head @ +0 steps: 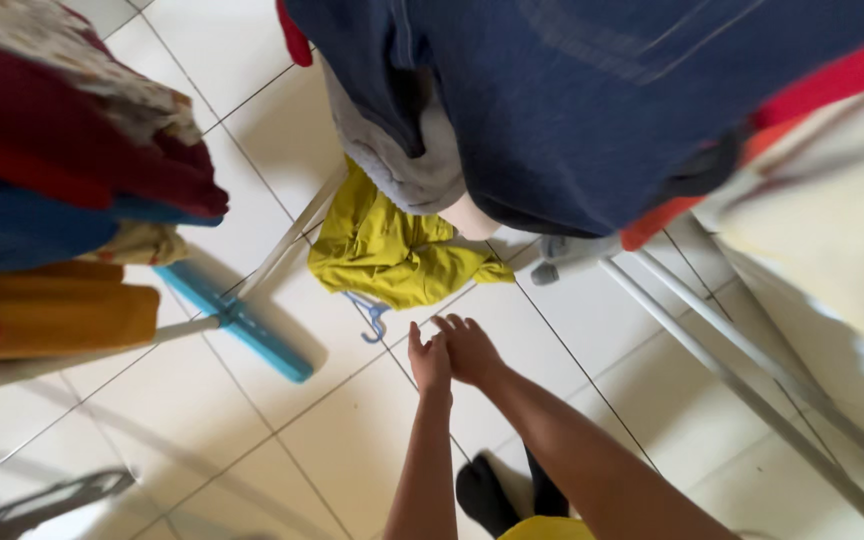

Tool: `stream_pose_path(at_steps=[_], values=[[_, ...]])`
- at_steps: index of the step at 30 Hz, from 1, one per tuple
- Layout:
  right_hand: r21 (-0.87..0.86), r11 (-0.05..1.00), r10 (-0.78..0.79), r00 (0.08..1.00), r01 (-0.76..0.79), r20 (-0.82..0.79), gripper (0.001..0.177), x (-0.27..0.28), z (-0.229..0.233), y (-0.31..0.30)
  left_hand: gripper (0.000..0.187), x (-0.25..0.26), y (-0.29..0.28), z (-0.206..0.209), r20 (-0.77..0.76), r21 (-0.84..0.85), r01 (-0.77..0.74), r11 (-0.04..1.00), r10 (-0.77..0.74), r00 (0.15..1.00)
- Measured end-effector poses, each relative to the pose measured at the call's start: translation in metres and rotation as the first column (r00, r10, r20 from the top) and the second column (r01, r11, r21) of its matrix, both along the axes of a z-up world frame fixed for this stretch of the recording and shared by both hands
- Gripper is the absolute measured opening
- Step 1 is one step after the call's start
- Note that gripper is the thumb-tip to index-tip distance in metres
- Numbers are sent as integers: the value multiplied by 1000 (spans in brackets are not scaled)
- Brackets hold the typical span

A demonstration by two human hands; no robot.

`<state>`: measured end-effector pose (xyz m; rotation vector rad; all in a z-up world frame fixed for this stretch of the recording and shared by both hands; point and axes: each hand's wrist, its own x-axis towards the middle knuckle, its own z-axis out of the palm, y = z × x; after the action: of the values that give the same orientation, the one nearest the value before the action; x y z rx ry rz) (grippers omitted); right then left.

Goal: The person irons a black garment and a pair of grey sweatpants on an ironing board. They spray the garments with a spray bottle, smooth the fabric by hand, and use an iron to press the items. The person retrieves the garments from a nearby clothes rack and places the ironed items aside.

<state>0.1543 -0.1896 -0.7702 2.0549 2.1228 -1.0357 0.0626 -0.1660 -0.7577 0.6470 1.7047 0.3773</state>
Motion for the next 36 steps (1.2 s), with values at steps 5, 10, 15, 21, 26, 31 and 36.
stream_pose_path(at_steps=[5,10,15,21,26,31,36], values=[[7,983,181,975,-183,128,36,-17,-78,26,79,-19,23,-86,-50,7,-119,993,119,992],[205,955,170,963,-214,210,37,-24,-135,44,74,-32,32,-115,-67,-21,-273,962,271,960],[413,902,65,985,-127,161,37,-41,-178,51,74,-35,39,-117,-4,-15,-334,943,334,943],[321,947,15,999,-2,-37,28,-35,-155,48,71,-33,32,-86,-50,12,-308,951,308,950],[485,821,-190,945,302,-267,35,-14,-53,41,72,3,-10,-6,-15,182,-302,936,310,951],[385,754,-448,846,532,-290,27,6,84,23,61,40,-65,101,93,189,-294,937,281,955],[418,766,-443,872,488,-207,28,27,253,-8,59,57,-88,212,265,101,-344,934,308,914]])
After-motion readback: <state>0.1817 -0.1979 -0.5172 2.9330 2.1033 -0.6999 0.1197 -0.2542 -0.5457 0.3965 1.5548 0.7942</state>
